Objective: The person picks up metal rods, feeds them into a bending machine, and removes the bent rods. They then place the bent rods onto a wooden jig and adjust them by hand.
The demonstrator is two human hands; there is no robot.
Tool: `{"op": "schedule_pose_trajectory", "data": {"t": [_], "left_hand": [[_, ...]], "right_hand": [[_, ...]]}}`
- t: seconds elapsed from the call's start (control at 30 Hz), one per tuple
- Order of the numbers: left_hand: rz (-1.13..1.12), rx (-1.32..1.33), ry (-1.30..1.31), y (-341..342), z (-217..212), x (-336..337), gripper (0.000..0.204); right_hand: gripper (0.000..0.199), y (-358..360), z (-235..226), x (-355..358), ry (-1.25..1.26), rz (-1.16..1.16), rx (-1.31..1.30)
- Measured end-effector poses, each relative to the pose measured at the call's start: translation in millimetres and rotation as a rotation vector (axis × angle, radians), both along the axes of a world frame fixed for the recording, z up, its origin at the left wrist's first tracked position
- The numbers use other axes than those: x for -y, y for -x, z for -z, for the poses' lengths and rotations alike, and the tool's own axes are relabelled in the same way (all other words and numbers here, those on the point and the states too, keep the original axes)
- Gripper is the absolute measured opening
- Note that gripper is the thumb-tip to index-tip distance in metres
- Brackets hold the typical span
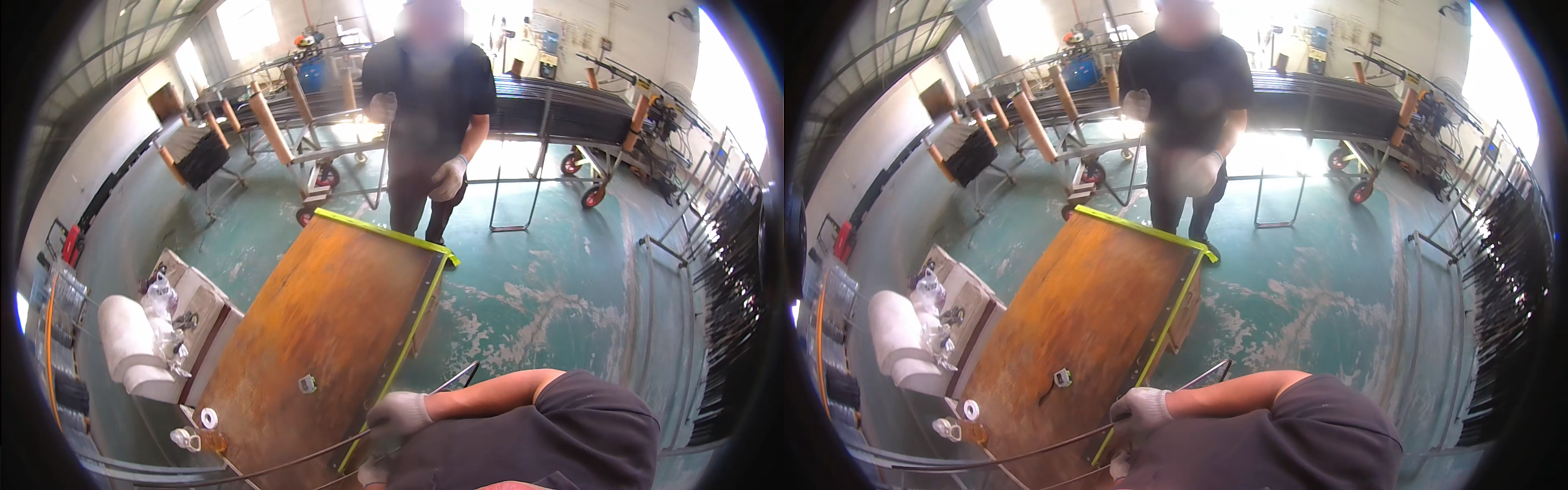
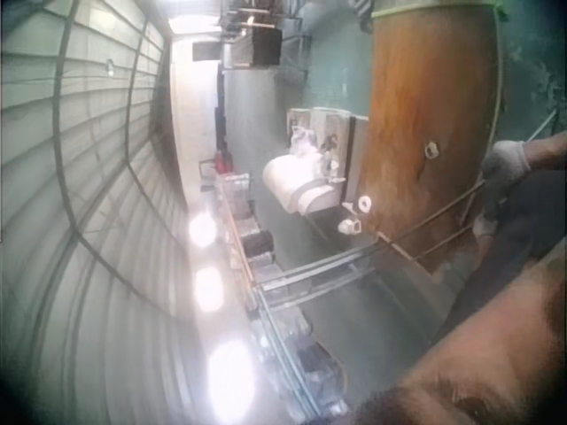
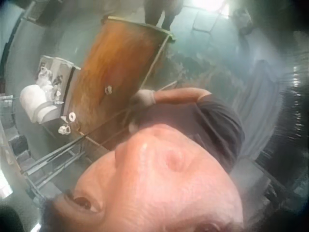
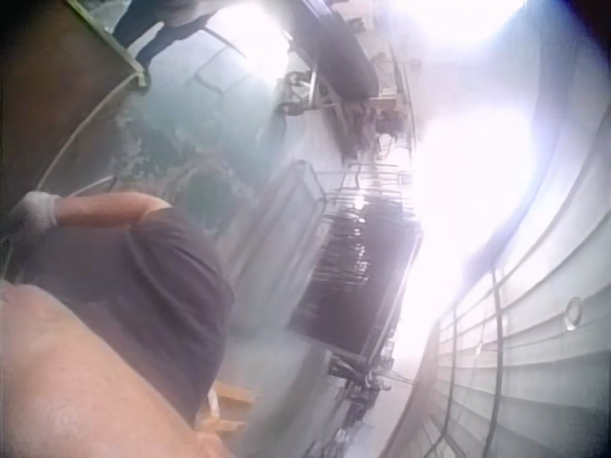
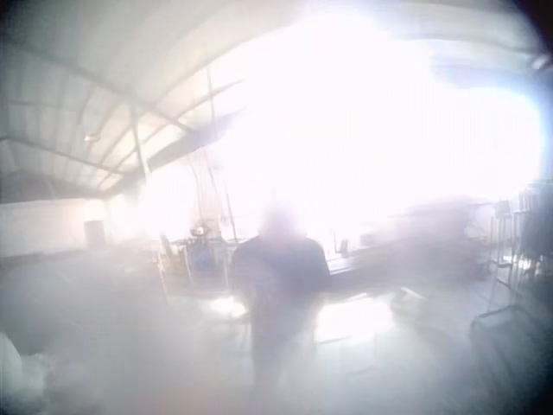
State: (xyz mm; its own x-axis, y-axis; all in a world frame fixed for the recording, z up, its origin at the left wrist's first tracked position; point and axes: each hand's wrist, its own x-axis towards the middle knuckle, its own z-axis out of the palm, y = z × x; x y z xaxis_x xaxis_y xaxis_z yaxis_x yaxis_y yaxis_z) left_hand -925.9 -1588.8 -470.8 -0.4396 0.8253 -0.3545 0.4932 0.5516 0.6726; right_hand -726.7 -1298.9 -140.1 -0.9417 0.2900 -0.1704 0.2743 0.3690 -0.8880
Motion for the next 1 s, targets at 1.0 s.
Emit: {"op": "schedule_pose_trajectory", "data": {"t": [1.0], "left_hand": [[-0.558, 0.953, -0.203, -134.1, -105.7, -281.9, 0.023]], "right_hand": [[0.02, -249.9, -26.6, -144.5, -0.126, 0.715, -0.315]]}}
